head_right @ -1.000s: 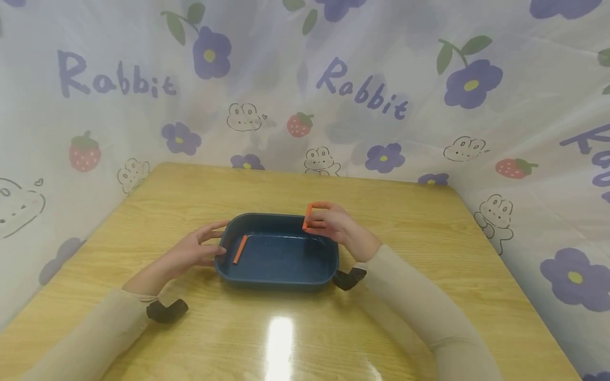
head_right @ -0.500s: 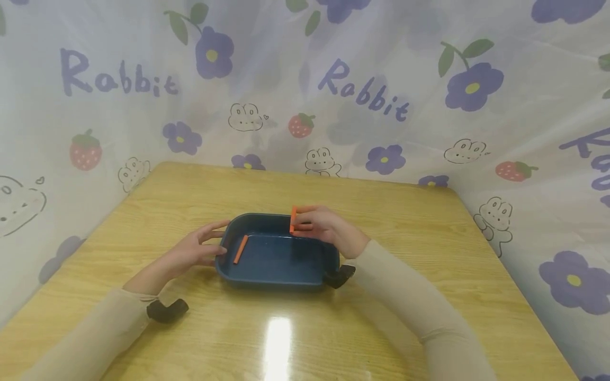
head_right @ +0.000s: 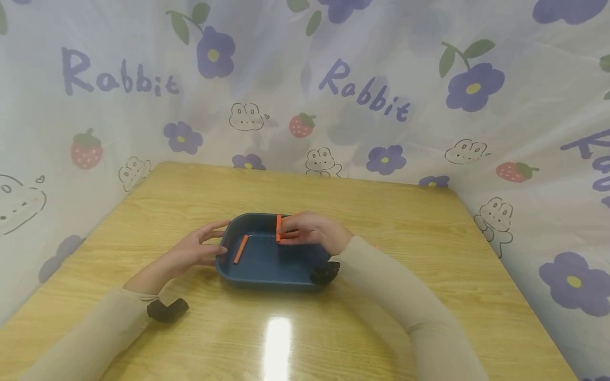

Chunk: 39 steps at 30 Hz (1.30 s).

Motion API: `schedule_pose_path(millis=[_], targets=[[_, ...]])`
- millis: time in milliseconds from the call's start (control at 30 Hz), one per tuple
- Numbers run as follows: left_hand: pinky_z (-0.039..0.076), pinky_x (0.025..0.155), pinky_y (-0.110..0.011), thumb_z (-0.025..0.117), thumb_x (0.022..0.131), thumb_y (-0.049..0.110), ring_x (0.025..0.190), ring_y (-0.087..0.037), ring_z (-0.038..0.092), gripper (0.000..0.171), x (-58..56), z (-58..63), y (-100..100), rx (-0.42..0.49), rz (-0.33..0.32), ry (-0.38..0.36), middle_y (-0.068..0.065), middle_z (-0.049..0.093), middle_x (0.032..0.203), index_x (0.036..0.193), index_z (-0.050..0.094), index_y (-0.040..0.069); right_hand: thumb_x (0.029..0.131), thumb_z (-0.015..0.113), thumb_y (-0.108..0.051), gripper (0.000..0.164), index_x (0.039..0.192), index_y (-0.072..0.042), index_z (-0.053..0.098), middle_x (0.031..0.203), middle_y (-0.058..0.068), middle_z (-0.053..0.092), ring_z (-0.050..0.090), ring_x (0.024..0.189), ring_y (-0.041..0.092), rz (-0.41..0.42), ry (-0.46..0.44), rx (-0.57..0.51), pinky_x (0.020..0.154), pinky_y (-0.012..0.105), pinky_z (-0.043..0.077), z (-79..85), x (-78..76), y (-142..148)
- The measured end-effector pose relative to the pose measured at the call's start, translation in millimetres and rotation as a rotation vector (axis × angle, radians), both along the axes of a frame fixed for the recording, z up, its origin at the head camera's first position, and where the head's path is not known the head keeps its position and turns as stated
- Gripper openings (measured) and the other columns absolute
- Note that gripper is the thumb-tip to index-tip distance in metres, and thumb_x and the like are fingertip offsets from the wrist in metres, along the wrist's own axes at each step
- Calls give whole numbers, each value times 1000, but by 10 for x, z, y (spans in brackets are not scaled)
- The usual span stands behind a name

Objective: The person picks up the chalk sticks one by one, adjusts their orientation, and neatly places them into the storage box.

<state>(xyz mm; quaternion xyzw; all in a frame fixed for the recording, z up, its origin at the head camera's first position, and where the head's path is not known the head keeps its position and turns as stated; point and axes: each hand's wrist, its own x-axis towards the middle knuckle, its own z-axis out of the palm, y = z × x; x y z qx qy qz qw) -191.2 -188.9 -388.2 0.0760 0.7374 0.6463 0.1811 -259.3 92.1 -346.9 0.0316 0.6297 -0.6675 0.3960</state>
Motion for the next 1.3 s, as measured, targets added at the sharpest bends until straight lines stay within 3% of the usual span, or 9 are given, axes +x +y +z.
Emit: schedule_pose_path(millis=[300, 533, 600, 900, 1167, 1300], targets=[[54, 76, -44, 60, 87, 3, 106, -37, 56, 71, 6, 6, 1, 11, -4, -5, -27, 27, 143, 148, 25, 12, 91, 49, 6, 43, 133, 9, 39, 104, 14, 50, 55, 89, 24, 75, -34, 43, 92, 38, 46, -33, -36, -169], [54, 76, -44, 62, 86, 5, 106, -36, 56, 72, -4, -4, 0, 4, -3, -1, -26, 28, 143, 148, 26, 12, 90, 51, 8, 15, 105, 4, 54, 99, 14, 52, 54, 89, 25, 46, -72, 92, 89, 37, 48, -104, -77, -313], [54, 76, -44, 62, 86, 5, 105, -36, 57, 72, -5, -4, 2, 4, -1, -1, -26, 29, 142, 148, 26, 12, 90, 51, 8, 14, 102, 4, 55, 99, 14, 52, 54, 89, 25, 48, -80, 98, 88, 36, 48, -118, -85, -345], [54, 75, -44, 62, 86, 4, 104, -35, 57, 72, -3, -11, -6, -2, 9, -5, -26, 29, 142, 148, 26, 12, 89, 52, 9, 30, 118, 8, 50, 100, 17, 53, 56, 86, 25, 62, -106, 153, 85, 36, 50, -151, -87, -508], [54, 75, -43, 62, 86, 5, 104, -34, 57, 72, 2, -12, -7, -4, 8, -3, -26, 29, 142, 148, 27, 13, 88, 51, 13, 65, 143, -4, 21, 107, 19, 49, 55, 94, 29, 49, -122, 201, 86, 38, 50, -175, -85, -649], [54, 75, -44, 62, 86, 5, 104, -34, 57, 72, 4, -12, -7, -5, 10, -3, -25, 29, 142, 148, 27, 14, 88, 51, 13, 62, 141, -1, 23, 104, 19, 50, 55, 93, 29, 76, -117, 239, 85, 37, 51, -181, -80, -695]])
